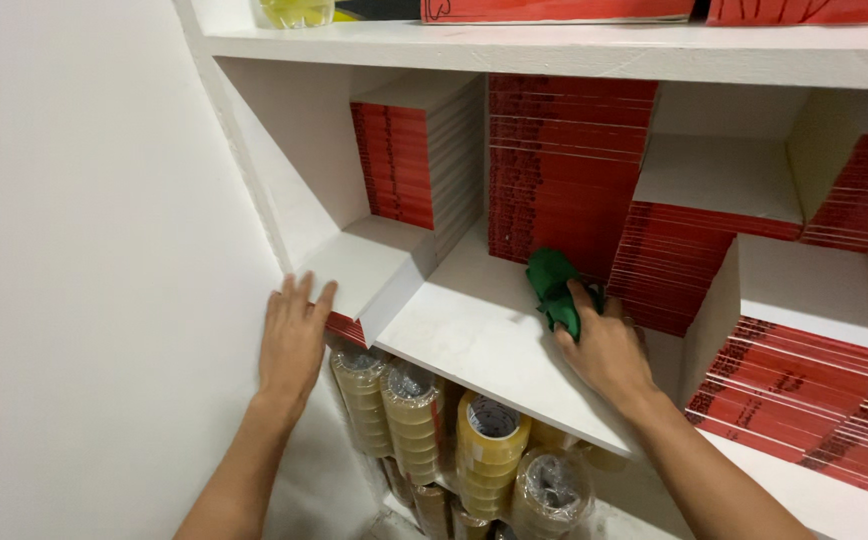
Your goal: The person picks up sheets of paper one at a time from a stack, places them on a shelf, and rubs the surface of each sheet with a green cloth.
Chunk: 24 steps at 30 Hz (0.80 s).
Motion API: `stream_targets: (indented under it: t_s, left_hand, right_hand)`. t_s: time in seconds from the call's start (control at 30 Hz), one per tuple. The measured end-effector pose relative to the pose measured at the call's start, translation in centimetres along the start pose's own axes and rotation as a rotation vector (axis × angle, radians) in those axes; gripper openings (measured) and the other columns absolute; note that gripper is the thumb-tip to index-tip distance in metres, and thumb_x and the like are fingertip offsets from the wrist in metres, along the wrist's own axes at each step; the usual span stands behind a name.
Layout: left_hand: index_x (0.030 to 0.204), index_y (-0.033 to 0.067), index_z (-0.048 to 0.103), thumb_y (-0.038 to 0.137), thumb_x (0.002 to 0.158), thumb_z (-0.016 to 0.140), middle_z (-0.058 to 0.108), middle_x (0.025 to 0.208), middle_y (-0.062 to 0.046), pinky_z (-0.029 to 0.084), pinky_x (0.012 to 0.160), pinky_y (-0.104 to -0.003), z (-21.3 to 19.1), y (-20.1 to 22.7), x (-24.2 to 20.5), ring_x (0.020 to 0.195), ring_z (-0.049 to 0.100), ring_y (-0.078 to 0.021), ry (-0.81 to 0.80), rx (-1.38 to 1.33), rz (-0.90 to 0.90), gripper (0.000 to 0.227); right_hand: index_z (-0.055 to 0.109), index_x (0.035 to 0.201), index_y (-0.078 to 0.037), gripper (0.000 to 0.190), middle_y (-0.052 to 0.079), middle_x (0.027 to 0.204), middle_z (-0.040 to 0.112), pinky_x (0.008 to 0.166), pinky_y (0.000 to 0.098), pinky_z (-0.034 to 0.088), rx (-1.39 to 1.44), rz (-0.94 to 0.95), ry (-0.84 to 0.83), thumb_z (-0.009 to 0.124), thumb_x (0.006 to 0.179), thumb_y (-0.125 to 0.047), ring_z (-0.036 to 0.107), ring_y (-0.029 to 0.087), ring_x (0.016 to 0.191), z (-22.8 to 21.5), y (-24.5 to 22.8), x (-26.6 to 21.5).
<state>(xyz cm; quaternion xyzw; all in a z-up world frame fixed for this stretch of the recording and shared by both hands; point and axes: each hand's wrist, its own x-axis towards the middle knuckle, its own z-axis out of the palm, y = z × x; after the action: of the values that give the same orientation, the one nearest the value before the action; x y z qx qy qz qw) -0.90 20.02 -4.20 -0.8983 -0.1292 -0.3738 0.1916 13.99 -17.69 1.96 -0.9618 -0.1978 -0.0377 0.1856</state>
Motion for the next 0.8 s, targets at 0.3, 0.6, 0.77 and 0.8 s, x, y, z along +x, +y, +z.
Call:
stream_targets:
  t_s: [0.3, 0.6, 0.77, 0.8]
  left_hand:
    - [0.156, -0.0077, 0.029, 0.035, 0.106, 0.046, 0.031, 0.159, -0.035, 0.021, 0.121, -0.060, -1.7, 8.6, -1.1, 0.149, 0.027, -0.0489, 0.059, -0.413, -0.435, 0.068]
    - [0.159, -0.0022, 0.033, 0.032, 0.113, 0.037, 0.028, 0.165, -0.028, 0.016, 0.123, -0.060, 1.3, 9.2, 0.8, 0.153, 0.022, -0.0434, 0.020, -0.414, -0.569, 0.057]
    - [0.157, -0.0059, 0.035, 0.029, 0.110, 0.046, 0.032, 0.159, -0.037, 0.022, 0.118, -0.066, 1.8, 9.8, 1.1, 0.148, 0.028, -0.0525, 0.116, -0.434, -0.644, 0.059]
    - [0.157, -0.0059, 0.035, 0.029, 0.110, 0.046, 0.032, 0.159, -0.037, 0.022, 0.118, -0.066, 1.9, 9.8, 1.2, 0.148, 0.028, -0.0525, 0.113, -0.438, -0.643, 0.059]
  right_hand:
    - [0.039, 0.157, -0.025, 0.068, 0.032, 0.127, 0.061, 0.081, 0.0511, 0.062, -0.002, -0.014, 0.016, 0.057, 0.093, -0.039, 0.072, 0.047, 0.103, -0.4, -0.7, -0.6]
    - [0.038, 0.157, -0.024, 0.067, 0.034, 0.127, 0.059, 0.079, 0.0508, 0.062, -0.005, -0.046, 0.011, 0.056, 0.094, -0.038, 0.074, 0.046, 0.097, 0.1, -0.3, -0.1]
    - [0.037, 0.157, -0.027, 0.067, 0.031, 0.128, 0.060, 0.078, 0.0494, 0.061, -0.055, -0.051, 0.017, 0.055, 0.094, -0.042, 0.075, 0.044, 0.097, 2.5, 1.2, 1.5]
    - [0.037, 0.157, -0.027, 0.067, 0.031, 0.128, 0.060, 0.078, 0.0494, 0.061, -0.057, -0.048, 0.016, 0.055, 0.094, -0.042, 0.075, 0.044, 0.097, 2.6, 1.2, 1.5]
